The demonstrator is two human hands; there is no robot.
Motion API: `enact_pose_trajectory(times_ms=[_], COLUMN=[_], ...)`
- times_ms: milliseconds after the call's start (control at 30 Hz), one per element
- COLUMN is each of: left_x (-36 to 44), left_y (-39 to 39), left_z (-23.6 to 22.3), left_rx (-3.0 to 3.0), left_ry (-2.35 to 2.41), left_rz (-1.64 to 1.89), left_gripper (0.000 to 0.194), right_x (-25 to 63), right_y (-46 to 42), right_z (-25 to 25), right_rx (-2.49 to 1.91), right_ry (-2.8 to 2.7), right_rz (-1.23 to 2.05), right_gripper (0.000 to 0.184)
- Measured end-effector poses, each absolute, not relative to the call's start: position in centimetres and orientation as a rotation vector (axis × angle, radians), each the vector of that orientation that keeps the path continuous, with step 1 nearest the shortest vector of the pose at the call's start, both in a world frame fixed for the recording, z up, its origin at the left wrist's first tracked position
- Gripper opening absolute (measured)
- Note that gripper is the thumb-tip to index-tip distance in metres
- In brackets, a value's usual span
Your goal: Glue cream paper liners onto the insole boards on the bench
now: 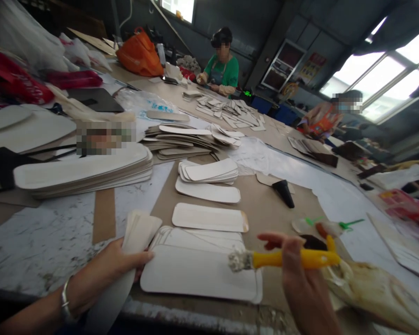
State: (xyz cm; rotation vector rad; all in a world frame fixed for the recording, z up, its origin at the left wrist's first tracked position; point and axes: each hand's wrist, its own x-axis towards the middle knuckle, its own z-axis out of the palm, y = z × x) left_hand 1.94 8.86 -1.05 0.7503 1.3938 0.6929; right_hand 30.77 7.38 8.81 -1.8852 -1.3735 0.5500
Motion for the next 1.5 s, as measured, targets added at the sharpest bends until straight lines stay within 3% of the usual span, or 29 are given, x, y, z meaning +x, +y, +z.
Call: enact_pose_trajectory(times_ms=[133, 400, 833, 1300, 1500], left_x=[1.9, 1.6, 1.8, 1.5, 1.1], left_y=[8.5, 8.1, 7.9, 7.5, 7.5], left_z=[-0.6, -0.6, -1.7, -2.3, -1.8], left_rx=[0.686, 0.839, 1.046, 1.085, 1.001], left_ry=[1.382, 1.352, 1.383, 1.438, 1.436], left_rz=[0.666, 0.635, 0.559, 0.533, 0.527], left_gripper=[0.016, 0.025, 0.034, 0.040, 0.046], right_x=[24.0, 19.4, 18.7, 26.3, 25.6], right_y=[4.8, 4.4, 3.3, 1.4, 0.7], right_z=[7.0, 1.9, 1.9, 1.9, 4.2], right_rx=[-1.660, -1.542, -1.659, -2.068, -2.021], right_ry=[-1.252, -1.069, -1.025, -1.162, -1.022], right_rz=[0.870, 1.259, 0.960, 0.252, 0.259], right_gripper=[0.062, 0.033, 0.030, 0.028, 0.031])
